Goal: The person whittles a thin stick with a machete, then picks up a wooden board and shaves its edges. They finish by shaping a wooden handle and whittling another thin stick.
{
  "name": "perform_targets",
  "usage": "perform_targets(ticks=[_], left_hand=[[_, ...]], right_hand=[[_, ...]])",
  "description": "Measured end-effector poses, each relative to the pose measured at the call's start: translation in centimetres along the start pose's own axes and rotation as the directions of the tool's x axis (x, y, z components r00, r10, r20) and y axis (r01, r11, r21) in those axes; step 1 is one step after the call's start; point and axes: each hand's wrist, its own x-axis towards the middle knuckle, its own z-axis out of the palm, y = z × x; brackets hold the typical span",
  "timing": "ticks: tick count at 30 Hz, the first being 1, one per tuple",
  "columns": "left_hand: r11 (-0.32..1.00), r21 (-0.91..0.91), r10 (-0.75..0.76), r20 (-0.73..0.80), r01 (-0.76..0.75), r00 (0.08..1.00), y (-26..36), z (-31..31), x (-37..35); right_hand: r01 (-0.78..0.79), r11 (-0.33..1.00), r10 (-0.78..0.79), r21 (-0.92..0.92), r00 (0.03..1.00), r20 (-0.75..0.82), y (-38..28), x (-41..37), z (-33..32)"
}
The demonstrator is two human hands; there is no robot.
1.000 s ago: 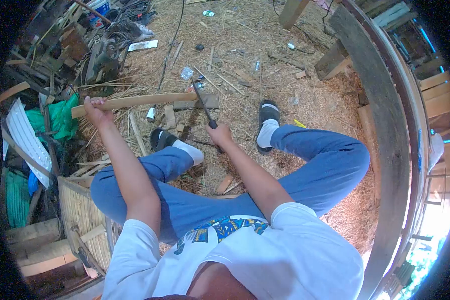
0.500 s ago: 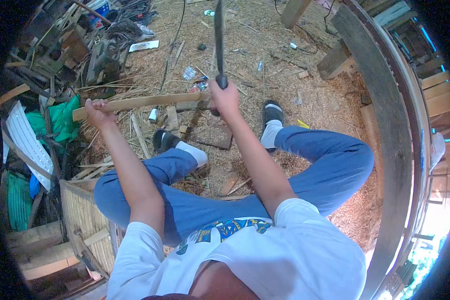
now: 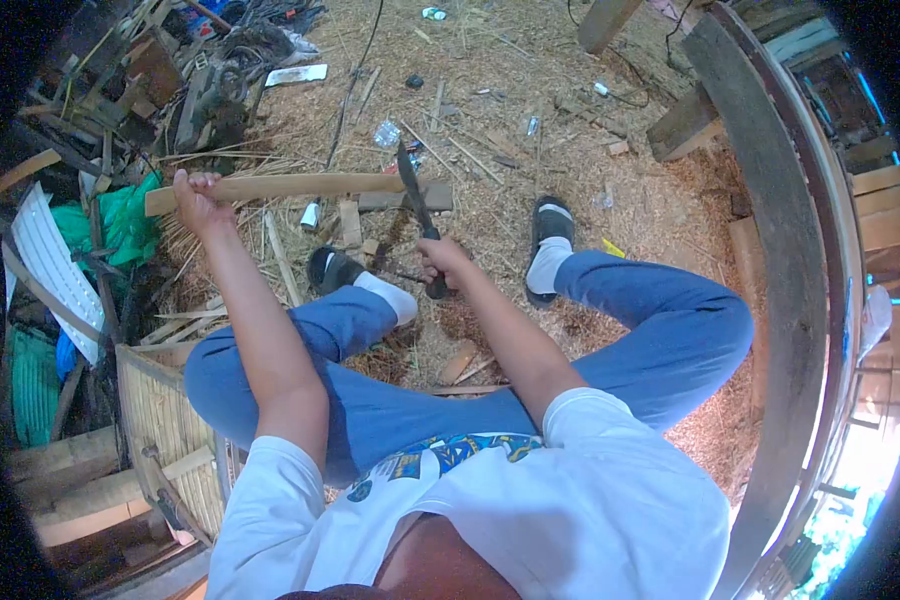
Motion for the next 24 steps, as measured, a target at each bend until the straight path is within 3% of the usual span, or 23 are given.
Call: perform_targets(ticks=[3,4,6,8,11,14,15,16,18,20,22,23,24], left_hand=[[1.0,-0.001,0.017,-0.021,-0.017,1.0,0.0,0.0,0.3],[0.999,0.005,0.032,-0.027,-0.032,0.999,0.0,-0.1,0.2],[0.999,0.009,0.04,-0.039,-0.039,0.998,-0.1,-0.3,0.1],[1.0,0.004,0.03,-0.055,-0.03,0.998,0.0,-0.5,0.1],[0.999,0.018,0.045,-0.038,-0.044,0.998,0.0,-0.4,0.0],[0.999,0.013,0.034,-0.068,-0.033,0.997,0.0,-0.1,0.1],[0.999,0.004,0.033,-0.062,-0.033,0.997,0.0,0.1,0.1],[1.0,0.0,0.029,-0.058,-0.03,0.998,0.1,0.3,0.0],[1.0,-0.009,0.013,-0.034,-0.013,0.999,0.0,0.3,-0.6],[1.0,-0.016,0.001,0.011,-0.001,1.0,0.1,0.1,-0.6],[1.0,0.001,0.009,0.03,-0.009,1.0,-0.1,0.1,0.0],[1.0,0.008,0.007,0.039,-0.007,0.999,-0.2,0.0,0.0],[1.0,0.018,0.005,0.032,-0.005,0.999,-0.2,0.2,-0.1]], right_hand=[[-0.009,1.0,0.01,0.015,0.999,-0.042,-2.7,-2.8,0.8],[0.116,0.979,-0.14,-0.165,0.98,-0.139,-3.3,-2.8,1.0],[0.278,0.805,-0.453,-0.524,0.859,-0.241,-4.9,-2.4,1.5],[0.5,0.709,-0.67,-0.497,0.697,-0.254,-7.6,-2.7,2.3],[0.665,0.661,-0.75,-0.349,0.6,-0.278,-11.8,-5.9,4.5],[0.751,0.574,-0.815,-0.326,0.484,-0.32,-10.6,-3.0,3.9],[0.744,0.544,-0.834,-0.389,0.424,-0.354,-9.3,-4.9,5.2],[0.644,0.51,-0.86,-0.57,0.386,-0.333,-6.1,-1.8,3.8],[0.332,0.664,-0.651,-0.67,0.697,-0.3,0.2,3.3,0.4],[0.084,0.824,-0.264,-0.56,0.932,-0.25,1.1,3.1,-0.4],[0.06,0.896,-0.173,-0.44,0.96,-0.221,-0.3,0.4,0.5],[0.076,0.947,-0.14,-0.312,0.972,-0.188,-0.6,-0.4,0.9],[-0.003,0.988,-0.009,-0.153,0.997,-0.08,-1.1,-0.2,0.5]])
